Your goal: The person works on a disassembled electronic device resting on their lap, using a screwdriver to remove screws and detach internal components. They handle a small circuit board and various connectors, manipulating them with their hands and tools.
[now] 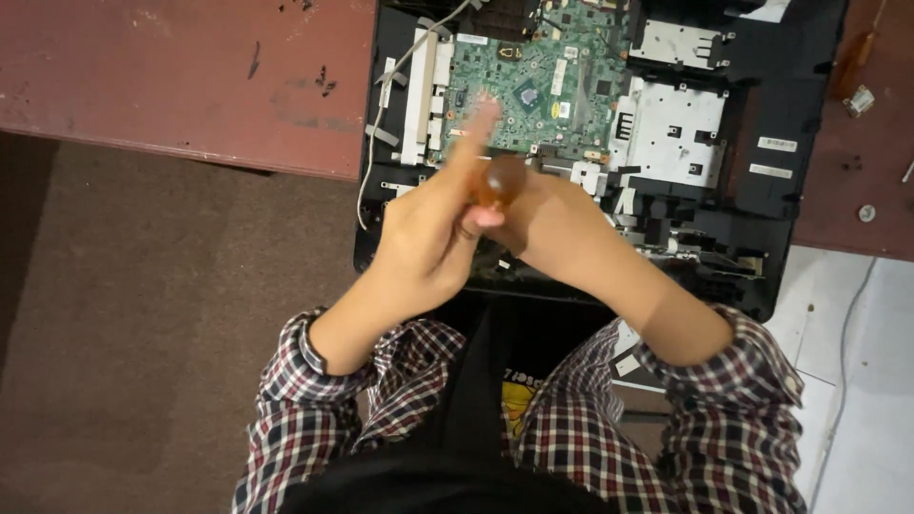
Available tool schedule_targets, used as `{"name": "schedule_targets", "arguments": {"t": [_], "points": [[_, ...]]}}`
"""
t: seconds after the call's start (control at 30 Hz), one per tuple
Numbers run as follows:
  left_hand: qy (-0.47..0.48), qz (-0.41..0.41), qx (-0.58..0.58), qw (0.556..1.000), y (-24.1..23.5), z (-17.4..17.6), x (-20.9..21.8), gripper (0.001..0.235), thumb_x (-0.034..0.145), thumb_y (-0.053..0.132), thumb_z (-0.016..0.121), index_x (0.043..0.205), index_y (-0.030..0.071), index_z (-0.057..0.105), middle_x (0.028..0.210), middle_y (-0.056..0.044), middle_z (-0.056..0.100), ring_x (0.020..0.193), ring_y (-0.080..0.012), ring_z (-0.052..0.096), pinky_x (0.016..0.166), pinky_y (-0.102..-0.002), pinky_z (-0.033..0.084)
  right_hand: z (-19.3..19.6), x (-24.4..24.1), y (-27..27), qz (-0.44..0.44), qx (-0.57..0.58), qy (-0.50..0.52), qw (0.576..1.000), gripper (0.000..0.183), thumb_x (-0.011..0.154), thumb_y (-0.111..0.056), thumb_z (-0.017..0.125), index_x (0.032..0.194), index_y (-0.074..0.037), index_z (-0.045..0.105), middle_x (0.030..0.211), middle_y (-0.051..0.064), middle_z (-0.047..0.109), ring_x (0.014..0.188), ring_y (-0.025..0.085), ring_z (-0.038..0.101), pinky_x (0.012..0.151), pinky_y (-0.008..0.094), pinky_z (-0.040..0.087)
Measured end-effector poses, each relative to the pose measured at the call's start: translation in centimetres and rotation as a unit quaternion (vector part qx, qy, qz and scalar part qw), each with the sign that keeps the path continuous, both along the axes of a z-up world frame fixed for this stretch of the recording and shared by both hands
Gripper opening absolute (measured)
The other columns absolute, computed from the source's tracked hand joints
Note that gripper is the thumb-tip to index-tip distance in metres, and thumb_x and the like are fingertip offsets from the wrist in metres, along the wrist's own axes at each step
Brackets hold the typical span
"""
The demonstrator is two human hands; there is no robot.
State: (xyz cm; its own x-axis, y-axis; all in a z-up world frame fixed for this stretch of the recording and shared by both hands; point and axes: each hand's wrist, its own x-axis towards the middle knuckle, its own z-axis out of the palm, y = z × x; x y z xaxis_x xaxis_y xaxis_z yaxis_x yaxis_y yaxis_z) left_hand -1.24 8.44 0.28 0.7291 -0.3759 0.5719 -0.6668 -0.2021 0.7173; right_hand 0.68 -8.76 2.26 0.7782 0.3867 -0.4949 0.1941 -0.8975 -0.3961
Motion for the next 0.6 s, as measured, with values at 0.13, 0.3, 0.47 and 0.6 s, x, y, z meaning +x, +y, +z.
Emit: {"name": "schedule_targets", "arguments": {"t": [0.13, 0.3, 0.47, 0.6], "points": [[0.14, -0.181, -0.049, 0.972, 0.4, 2.4, 0.6, 0.065, 0.124, 0.044, 0.031, 0.166, 0.023, -0.013, 0.169, -0.018, 0.053, 0.145, -0.0272, 0.066, 0.114, -0.038, 0.052, 0.3, -0.3, -0.6, -0.048, 0.182, 0.017, 0.982, 0.022, 0.096, -0.01, 0.052, 0.114, -0.003, 0.062, 0.112, 0.017, 0.066, 0.099, 0.029, 0.065, 0.082, 0.041, 0.051], [0.041, -0.086, -0.075, 0.993, -1.0, 1.9, 1.0, 0.061, 0.104, 0.038, 0.062, 0.145, 0.003, 0.033, 0.15, -0.018, 0.044, 0.147, -0.0319, 0.047, 0.134, -0.05, 0.045, -3.9, -0.2, -1.3, -0.102, 0.216, -0.071, 0.969, 0.031, 0.091, -0.049, 0.07, 0.095, -0.018, 0.071, 0.093, -0.003, 0.073, 0.092, 0.018, 0.069, 0.075, 0.036, 0.053], [0.038, -0.049, -0.066, 0.996, -0.5, 2.4, 0.6, 0.024, 0.105, 0.008, 0.063, 0.125, -0.001, 0.052, 0.118, -0.017, 0.066, 0.1, -0.0252, 0.071, 0.088, -0.031, 0.062, -5.2, 0.1, -1.5, -0.1, 0.27, 0.102, 0.952, 0.059, 0.096, -0.024, 0.063, 0.151, -0.02, 0.043, 0.151, 0.001, 0.052, 0.134, 0.023, 0.057, 0.104, 0.039, 0.058], [0.057, -0.031, -0.073, 0.995, -0.5, 2.4, 0.5, 0.025, 0.104, 0.016, 0.061, 0.122, 0.003, 0.051, 0.118, -0.016, 0.065, 0.114, -0.0315, 0.068, 0.103, -0.041, 0.057, -2.1, -0.5, -1.4, -0.101, 0.236, 0.088, 0.963, 0.038, 0.097, -0.022, 0.061, 0.134, -0.017, 0.053, 0.133, 0.001, 0.061, 0.118, 0.02, 0.063, 0.096, 0.036, 0.059]]}}
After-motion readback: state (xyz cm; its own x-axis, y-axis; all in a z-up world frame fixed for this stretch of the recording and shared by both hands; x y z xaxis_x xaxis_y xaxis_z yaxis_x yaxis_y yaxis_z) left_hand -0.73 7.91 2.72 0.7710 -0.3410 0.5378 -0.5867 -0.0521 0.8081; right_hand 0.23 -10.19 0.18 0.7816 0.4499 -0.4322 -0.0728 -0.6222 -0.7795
